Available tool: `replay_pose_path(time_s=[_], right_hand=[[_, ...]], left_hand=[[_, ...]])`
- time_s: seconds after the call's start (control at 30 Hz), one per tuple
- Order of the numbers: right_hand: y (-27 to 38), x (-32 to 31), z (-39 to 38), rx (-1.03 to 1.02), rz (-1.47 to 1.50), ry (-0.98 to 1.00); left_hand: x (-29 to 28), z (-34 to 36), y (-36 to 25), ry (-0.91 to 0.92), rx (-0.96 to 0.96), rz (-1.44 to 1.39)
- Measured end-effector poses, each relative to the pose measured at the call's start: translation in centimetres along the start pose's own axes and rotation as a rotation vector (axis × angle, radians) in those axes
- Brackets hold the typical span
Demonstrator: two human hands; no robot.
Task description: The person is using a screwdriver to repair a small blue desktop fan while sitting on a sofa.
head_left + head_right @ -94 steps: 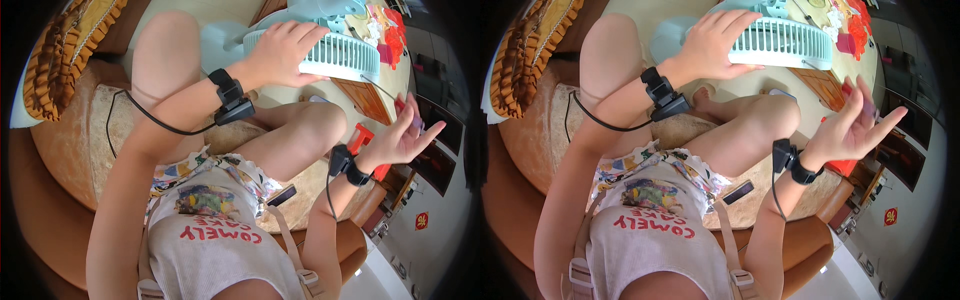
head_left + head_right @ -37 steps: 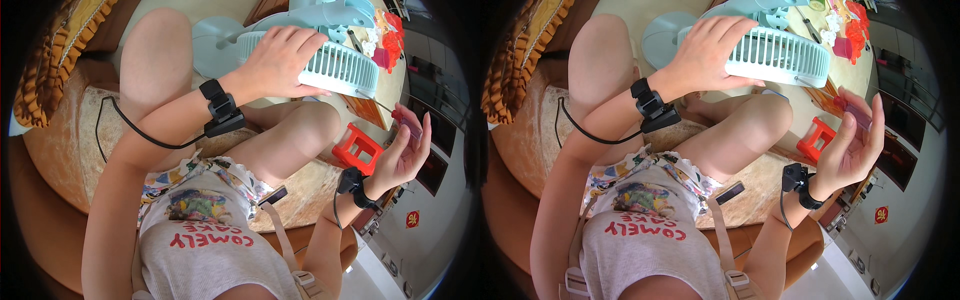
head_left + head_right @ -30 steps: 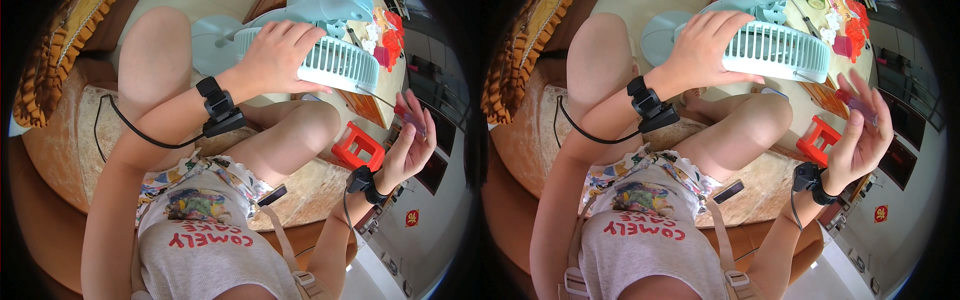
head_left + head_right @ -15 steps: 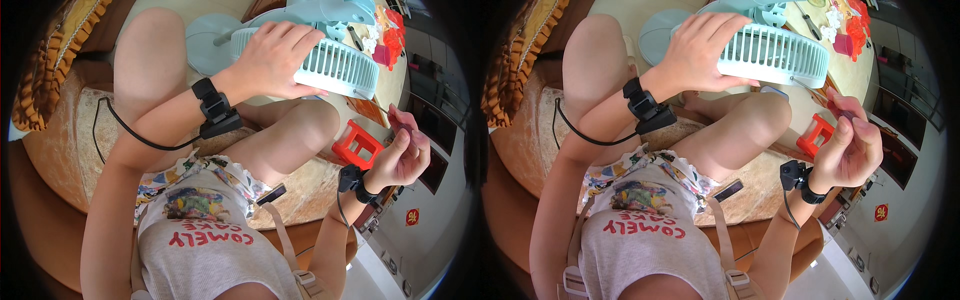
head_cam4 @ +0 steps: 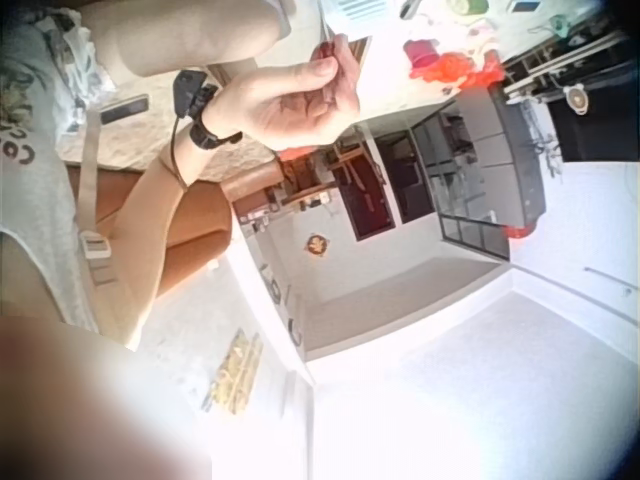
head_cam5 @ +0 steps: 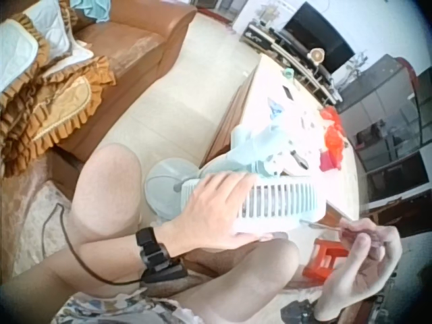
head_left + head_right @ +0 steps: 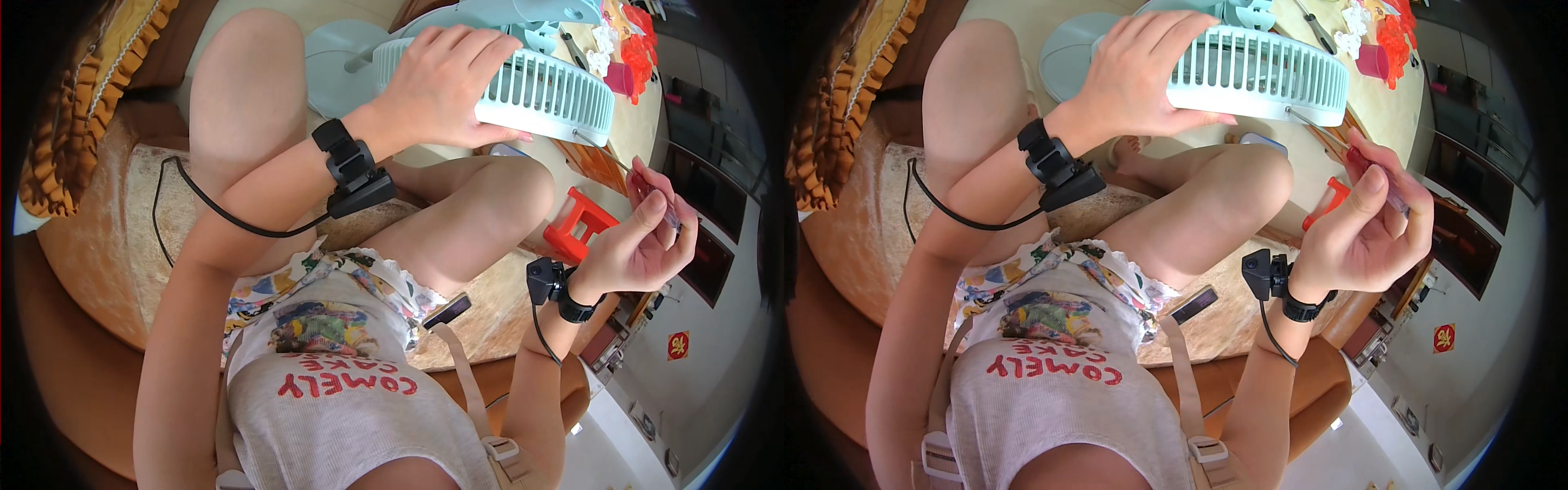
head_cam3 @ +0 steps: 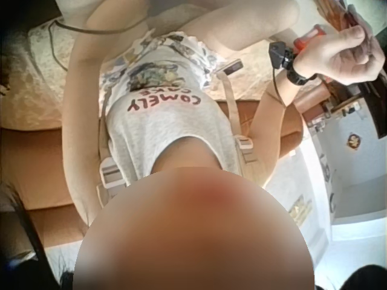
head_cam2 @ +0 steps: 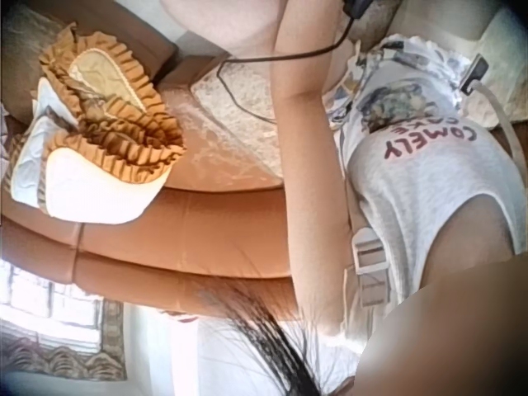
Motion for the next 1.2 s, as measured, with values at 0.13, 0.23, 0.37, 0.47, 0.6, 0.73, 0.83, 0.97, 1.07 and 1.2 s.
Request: replay_pose_path(time_s=[0.13,0.23,0.37,0.47,0.6,0.73,0.83,0.97,1.07,1.2], right_hand=[[0.3,-0.7,1.1,-0.049,-0.010,0.167],[-0.2,-1.5,2.7,-0.101,-0.053,0.305],[-0.1,-4.2,4.0,-0.209,-0.450,0.462],[1.8,-4.2,5.4,-0.412,-0.684,0.743],[0.8,-4.2,5.8,-0.716,-0.769,0.869],[1.4,-3.9,5.6,-0.878,-0.810,0.884],[2.4,-2.4,5.5,-0.996,-0.772,0.851],[2.5,-2.2,5.7,-1.096,-0.754,0.866],[2.9,-1.7,5.8,-1.076,-0.767,0.949],[3.1,-1.4,6.1,-1.061,-0.739,0.989]], left_hand=[[-0.6,0.9,-0.4,0.018,0.011,0.024],[-0.7,1.3,-0.7,0.110,-0.022,-0.105],[-0.6,0.9,-0.7,0.110,0.046,-0.041],[-1.1,1.2,-0.7,0.149,0.012,-0.078],[-0.6,1.2,-1.4,0.111,0.015,-0.046],[0.2,1.1,-1.2,0.065,0.077,-0.031],[-0.3,1.0,-0.7,0.087,-0.025,-0.037],[-0.2,1.1,-0.7,0.063,-0.084,-0.074],[-0.4,1.0,-0.6,0.060,-0.111,-0.113],[-0.4,0.9,-0.4,0.060,-0.126,-0.133]])
Point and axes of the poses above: each hand's wrist, its own z-axis towards the middle knuckle, its own x-axis out of the palm, y = z × x, the point moved 4 cm from there along z, towards the middle knuckle, and after that the axes turned 15 degrees about -z, right-handed, at the moved point
